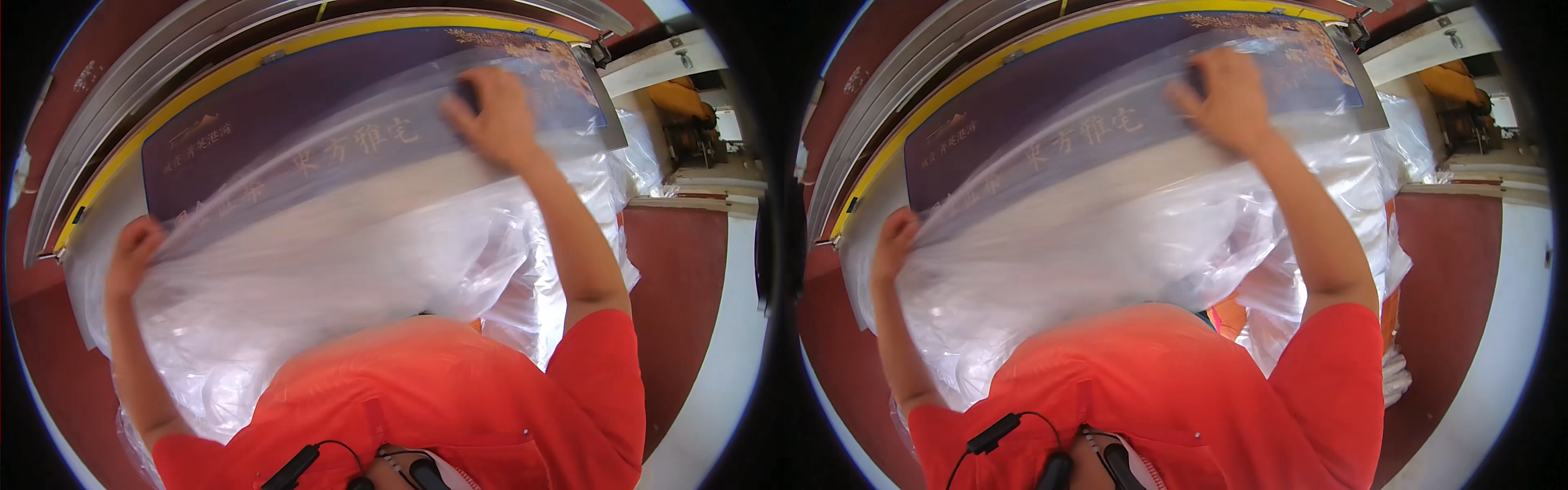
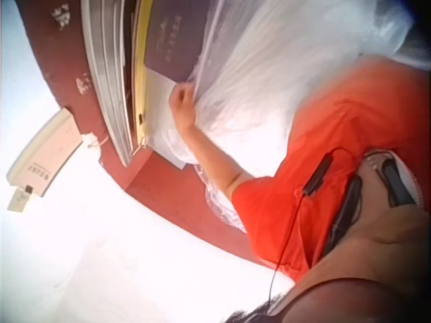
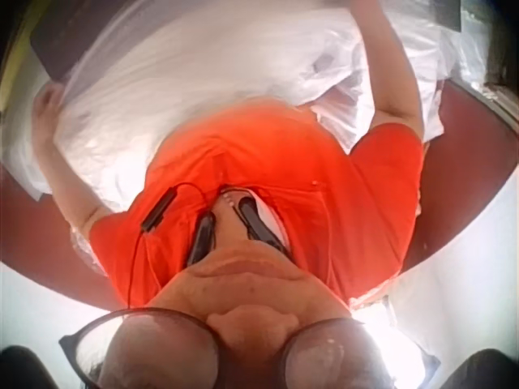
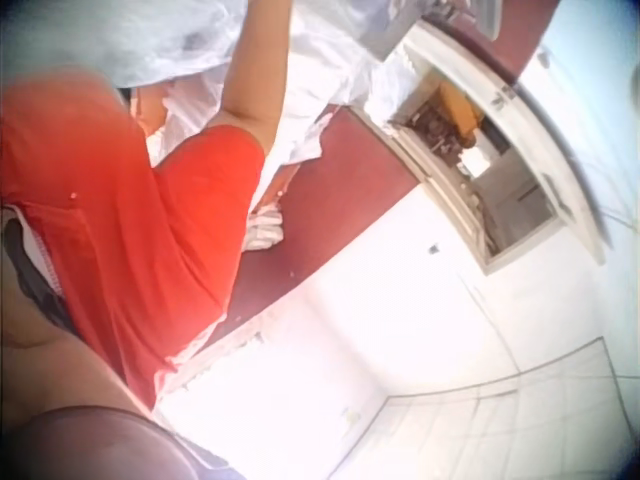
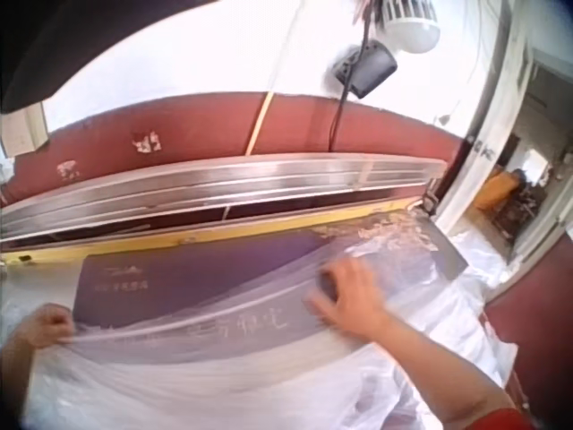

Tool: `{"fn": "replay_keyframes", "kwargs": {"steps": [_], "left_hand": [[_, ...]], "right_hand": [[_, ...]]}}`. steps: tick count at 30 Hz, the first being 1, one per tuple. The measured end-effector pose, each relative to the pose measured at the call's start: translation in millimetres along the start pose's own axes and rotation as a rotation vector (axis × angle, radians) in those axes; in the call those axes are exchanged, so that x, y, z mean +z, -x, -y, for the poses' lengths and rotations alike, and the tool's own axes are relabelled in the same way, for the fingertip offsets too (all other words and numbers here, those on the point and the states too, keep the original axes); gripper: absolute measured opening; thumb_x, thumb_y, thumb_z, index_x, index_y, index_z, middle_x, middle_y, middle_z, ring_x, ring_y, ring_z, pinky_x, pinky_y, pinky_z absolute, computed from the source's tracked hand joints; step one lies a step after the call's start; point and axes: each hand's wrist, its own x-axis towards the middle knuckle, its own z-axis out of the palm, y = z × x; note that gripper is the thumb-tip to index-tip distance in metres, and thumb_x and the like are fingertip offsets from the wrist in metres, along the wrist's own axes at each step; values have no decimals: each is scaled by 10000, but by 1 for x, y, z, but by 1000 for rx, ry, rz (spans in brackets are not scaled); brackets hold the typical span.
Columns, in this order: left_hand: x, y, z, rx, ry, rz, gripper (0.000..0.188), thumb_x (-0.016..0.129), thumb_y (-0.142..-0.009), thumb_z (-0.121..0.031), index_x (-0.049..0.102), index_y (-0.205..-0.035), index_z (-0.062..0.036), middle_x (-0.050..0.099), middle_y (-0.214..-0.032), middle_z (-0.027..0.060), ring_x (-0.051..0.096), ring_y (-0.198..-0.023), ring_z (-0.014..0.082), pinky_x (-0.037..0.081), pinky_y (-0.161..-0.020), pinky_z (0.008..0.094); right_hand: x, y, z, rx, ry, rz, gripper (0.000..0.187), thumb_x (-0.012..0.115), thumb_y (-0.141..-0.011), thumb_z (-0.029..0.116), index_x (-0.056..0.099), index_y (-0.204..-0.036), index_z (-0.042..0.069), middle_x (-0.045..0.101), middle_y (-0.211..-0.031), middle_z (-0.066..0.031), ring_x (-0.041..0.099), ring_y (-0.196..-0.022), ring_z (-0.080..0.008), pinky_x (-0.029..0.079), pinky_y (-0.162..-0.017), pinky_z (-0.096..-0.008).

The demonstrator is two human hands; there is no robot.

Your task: The person wraps a large, rectangular sign with a clear plastic sheet. They repeatedly smooth the plastic over the surface, lift and reposition the sheet to cover the edges, and tuck the plastic into the frame of the sign.

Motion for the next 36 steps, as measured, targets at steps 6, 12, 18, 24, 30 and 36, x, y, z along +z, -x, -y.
{"fn": "replay_keyframes", "kwargs": {"steps": [6, 12, 18, 24, 30, 36], "left_hand": [[-132, 95, 149, -179, -529, -490, 235, 506, -805, -196, 421, -631, -61, 309, -547, -46, 269, -518, 46, 234, -449, 214], [-94, 93, 171, -57, -613, -870, 255, 515, -808, -248, 451, -661, -48, 322, -536, -35, 276, -507, 61, 257, -450, 215], [-157, 135, 216, -81, -120, -661, 132, 514, -805, -161, 530, -793, -30, 466, -723, -35, 401, -666, 51, 328, -631, 172], [-143, 200, 144, -9, 397, -747, 248, 499, -817, -197, 514, -963, 2, 503, -947, 24, 449, -887, 102, 329, -824, 222], [-132, 155, 110, 14, 574, -905, 289, 445, -845, -233, 470, -1046, -26, 498, -1018, 44, 454, -944, 126, 326, -857, 256], [-177, 52, 171, 112, 295, -1136, 255, 448, -828, -222, 510, -998, -42, 521, -960, 32, 484, -876, 112, 376, -754, 220]], "right_hand": [[14, 19, 89, -470, -111, 294, 631, 474, -740, 478, 345, -1205, 71, 338, -1247, -100, 227, -1198, -261, 178, -965, -417], [9, 5, 59, -118, 248, 63, 671, 391, -775, 503, 306, -1206, -5, 275, -1284, -116, 166, -1225, -247, 134, -975, -411], [3, -35, 40, 83, 7, 295, 481, 469, -755, 446, 491, -1080, 93, 482, -1103, -106, 468, -999, -253, 333, -866, -398], [33, -52, 8, 364, 153, -23, 294, 548, -727, 344, 548, -891, 99, 568, -898, -74, 528, -840, -246, 441, -673, -348], [47, -53, 15, 186, -120, -348, 187, 521, -762, 241, 497, -749, 56, 567, -720, -103, 543, -630, -266, 432, -571, -349], [33, -53, 7, 496, -869, -138, 236, 496, -786, 243, 472, -684, 32, 488, -577, -23, 433, -480, -73, 353, -433, -219]]}}
